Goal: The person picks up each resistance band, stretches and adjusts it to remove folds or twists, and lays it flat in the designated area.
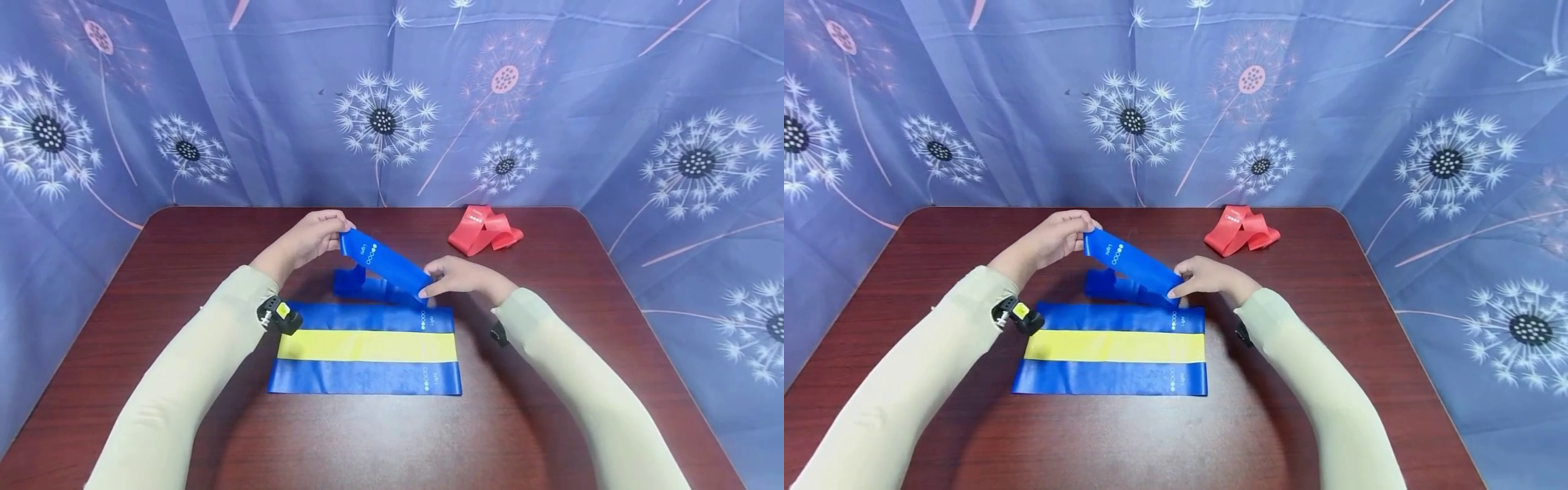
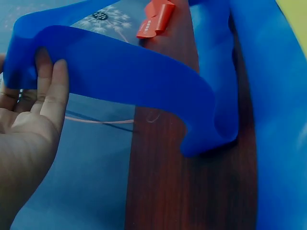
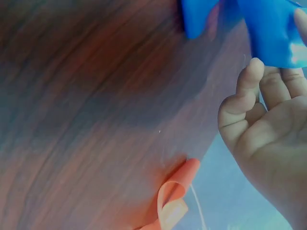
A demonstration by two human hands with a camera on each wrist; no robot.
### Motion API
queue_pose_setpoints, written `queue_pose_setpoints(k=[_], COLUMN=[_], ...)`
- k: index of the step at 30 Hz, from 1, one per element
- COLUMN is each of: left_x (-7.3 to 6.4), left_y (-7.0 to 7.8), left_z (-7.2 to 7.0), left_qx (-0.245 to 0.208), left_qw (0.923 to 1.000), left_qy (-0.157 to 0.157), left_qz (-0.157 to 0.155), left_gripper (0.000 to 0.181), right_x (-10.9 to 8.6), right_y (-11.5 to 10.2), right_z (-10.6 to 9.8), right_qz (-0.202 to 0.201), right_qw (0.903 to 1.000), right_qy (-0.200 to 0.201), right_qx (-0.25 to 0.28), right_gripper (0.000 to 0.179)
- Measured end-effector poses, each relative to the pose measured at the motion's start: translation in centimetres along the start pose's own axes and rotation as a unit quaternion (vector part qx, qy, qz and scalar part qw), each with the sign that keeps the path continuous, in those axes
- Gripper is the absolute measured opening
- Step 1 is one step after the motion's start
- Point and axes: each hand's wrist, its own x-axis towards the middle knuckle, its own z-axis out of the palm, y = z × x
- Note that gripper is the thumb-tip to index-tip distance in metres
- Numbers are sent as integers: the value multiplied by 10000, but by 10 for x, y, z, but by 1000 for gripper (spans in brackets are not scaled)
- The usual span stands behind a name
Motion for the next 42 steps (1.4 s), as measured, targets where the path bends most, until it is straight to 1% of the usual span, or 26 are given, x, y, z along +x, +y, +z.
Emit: queue_pose_setpoints(k=[2,5,8,10,13,17,20,23,24,26,28,30,31,33,36,37,39,42], left_x=[0,1,-1,-4,-9,-15,-18,-19,-20,-20,-22,-25,-27,-31,-35,-36,-38,-40], left_y=[2,4,6,6,4,-3,-7,-13,-16,-23,-32,-41,-45,-52,-59,-61,-65,-70], left_z=[-2,-7,-15,-22,-31,-42,-48,-55,-58,-64,-69,-75,-78,-81,-81,-80,-79,-77], left_qx=[-198,-652,-1114,-1299,-1308,-1187,-1146,-972,-801,-292,299,838,992,1179,1243,1257,1301,1430], left_qw=[9998,9976,9930,9902,9897,9917,9920,9933,9945,9967,9956,9915,9897,9875,9859,9853,9833,9797], left_qy=[15,34,136,236,389,431,511,623,671,741,813,831,812,680,359,245,44,-82], left_qz=[89,211,374,458,434,225,125,31,-8,-164,-353,-540,-631,-791,-1059,-1128,-1271,-1405], left_gripper=[35,39,41,41,42,44,43,41,40,36,33,30,29,21,5,7,18,32], right_x=[1,0,0,0,-1,-2,-1,-1,0,1,0,0,-1,-2,-4,-4,-5,-5], right_y=[0,2,6,10,15,18,19,20,20,21,23,25,27,30,34,35,35,35], right_z=[0,-1,-3,-5,-7,-11,-12,-14,-14,-14,-13,-12,-12,-11,-10,-9,-8,-6], right_qz=[-19,-1,35,77,141,157,177,239,243,230,265,373,453,655,844,895,1014,1200], right_qw=[10000,9998,9987,9978,9977,9982,9973,9943,9927,9902,9891,9905,9917,9932,9920,9906,9871,9828], right_qy=[-46,-51,-36,14,89,187,231,385,480,679,847,923,927,909,865,861,896,1045], right_qx=[7,-183,-508,-660,-650,-541,-672,-970,-1081,-1202,-1171,-945,-766,-320,375,573,852,932], right_gripper=[19,19,17,17,18,18,20,23,23,23,22,21,21,20,19,20,22,26])
